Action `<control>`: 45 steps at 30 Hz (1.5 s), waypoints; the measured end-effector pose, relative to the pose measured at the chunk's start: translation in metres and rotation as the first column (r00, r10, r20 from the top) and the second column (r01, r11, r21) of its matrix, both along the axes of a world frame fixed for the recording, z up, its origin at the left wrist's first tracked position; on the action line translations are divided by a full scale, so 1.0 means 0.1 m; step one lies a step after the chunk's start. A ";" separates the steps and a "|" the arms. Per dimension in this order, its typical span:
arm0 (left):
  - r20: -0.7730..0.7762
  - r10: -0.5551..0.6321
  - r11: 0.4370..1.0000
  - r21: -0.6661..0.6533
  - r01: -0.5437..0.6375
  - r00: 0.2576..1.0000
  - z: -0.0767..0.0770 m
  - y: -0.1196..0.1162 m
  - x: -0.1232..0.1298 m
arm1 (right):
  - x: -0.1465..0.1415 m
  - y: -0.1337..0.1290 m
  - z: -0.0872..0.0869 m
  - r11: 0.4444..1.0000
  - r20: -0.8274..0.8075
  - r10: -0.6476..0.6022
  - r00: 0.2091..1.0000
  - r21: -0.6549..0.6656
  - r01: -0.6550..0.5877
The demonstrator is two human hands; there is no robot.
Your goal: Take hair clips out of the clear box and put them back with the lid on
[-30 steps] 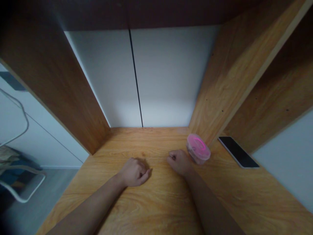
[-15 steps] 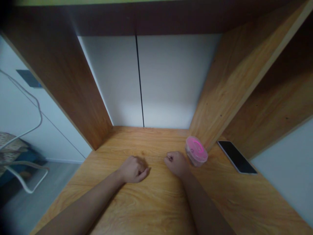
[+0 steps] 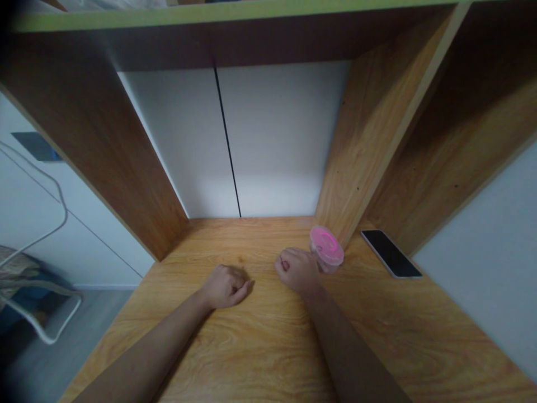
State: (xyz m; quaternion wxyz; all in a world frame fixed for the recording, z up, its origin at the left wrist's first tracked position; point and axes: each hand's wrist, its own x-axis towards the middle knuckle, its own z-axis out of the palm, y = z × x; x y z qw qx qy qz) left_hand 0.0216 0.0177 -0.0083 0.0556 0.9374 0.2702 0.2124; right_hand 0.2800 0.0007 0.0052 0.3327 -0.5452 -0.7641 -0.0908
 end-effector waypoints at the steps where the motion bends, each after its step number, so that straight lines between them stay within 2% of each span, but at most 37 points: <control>1: 0.004 0.001 1.000 -0.008 -0.001 1.000 0.00 0.00 0.00 | 0.00 -0.03 0.07 0.995 0.044 -0.048 0.998 0.094 0.044; 3: 0.016 0.002 1.000 -0.024 -0.001 1.000 0.01 0.00 -0.01 | 0.04 -0.09 0.17 0.947 0.072 -0.199 0.977 0.269 0.174; 5: 0.032 0.004 0.999 -0.046 -0.002 0.999 0.01 0.01 -0.01 | 0.10 -0.12 0.21 0.864 0.012 -0.366 0.930 0.375 0.335; 8: 0.073 0.024 0.995 -0.094 -0.017 0.997 0.00 0.01 -0.02 | 0.23 -0.13 0.17 0.761 -0.043 -0.557 0.830 0.373 0.530; 12: 0.150 0.084 0.985 -0.160 -0.060 0.985 -0.01 0.02 -0.03 | 0.36 -0.10 0.06 0.747 0.020 -0.628 0.778 0.296 0.595; 18: 0.198 0.176 0.966 -0.222 -0.131 0.964 -0.03 0.05 -0.06 | 0.42 -0.06 0.02 0.767 0.013 -0.610 0.793 0.264 0.585; 20: 0.208 0.205 0.960 -0.234 -0.155 0.956 -0.03 0.05 -0.06 | 0.39 -0.05 0.03 0.790 -0.017 -0.566 0.824 0.272 0.549; 22: 0.215 0.235 0.953 -0.244 -0.181 0.948 -0.02 0.06 -0.06 | 0.33 -0.04 0.04 0.845 -0.029 -0.468 0.883 0.277 0.457; 26: 0.227 0.288 0.941 -0.249 -0.231 0.930 -0.02 0.07 -0.05 | 0.13 -0.06 0.06 0.967 0.030 -0.100 0.995 0.239 0.090; 27: 0.228 0.294 0.940 -0.246 -0.238 0.928 -0.02 0.07 -0.04 | 0.07 -0.07 0.06 0.976 0.052 0.009 0.999 0.218 -0.021; 29: 0.223 0.310 0.938 -0.230 -0.259 0.924 -0.03 0.08 -0.04 | -0.03 -0.09 0.07 0.959 0.087 0.204 0.975 0.184 -0.217; 31: 0.201 0.306 0.941 -0.212 -0.264 0.931 -0.04 0.09 -0.03 | -0.11 -0.09 0.08 0.931 0.098 0.309 0.946 0.174 -0.322; 34: 0.149 0.313 0.937 -0.208 -0.280 0.938 -0.02 0.10 -0.02 | -0.17 -0.10 0.09 0.913 0.110 0.345 0.932 0.190 -0.361; 39: 0.070 0.443 0.878 -0.235 -0.417 0.894 0.06 0.06 0.00 | -0.17 -0.10 0.11 0.899 0.120 0.356 0.927 0.229 -0.375; 45: 0.094 0.376 0.898 -0.283 -0.337 0.922 0.09 0.04 0.02 | -0.15 -0.10 0.10 0.876 0.142 0.401 0.905 0.229 -0.424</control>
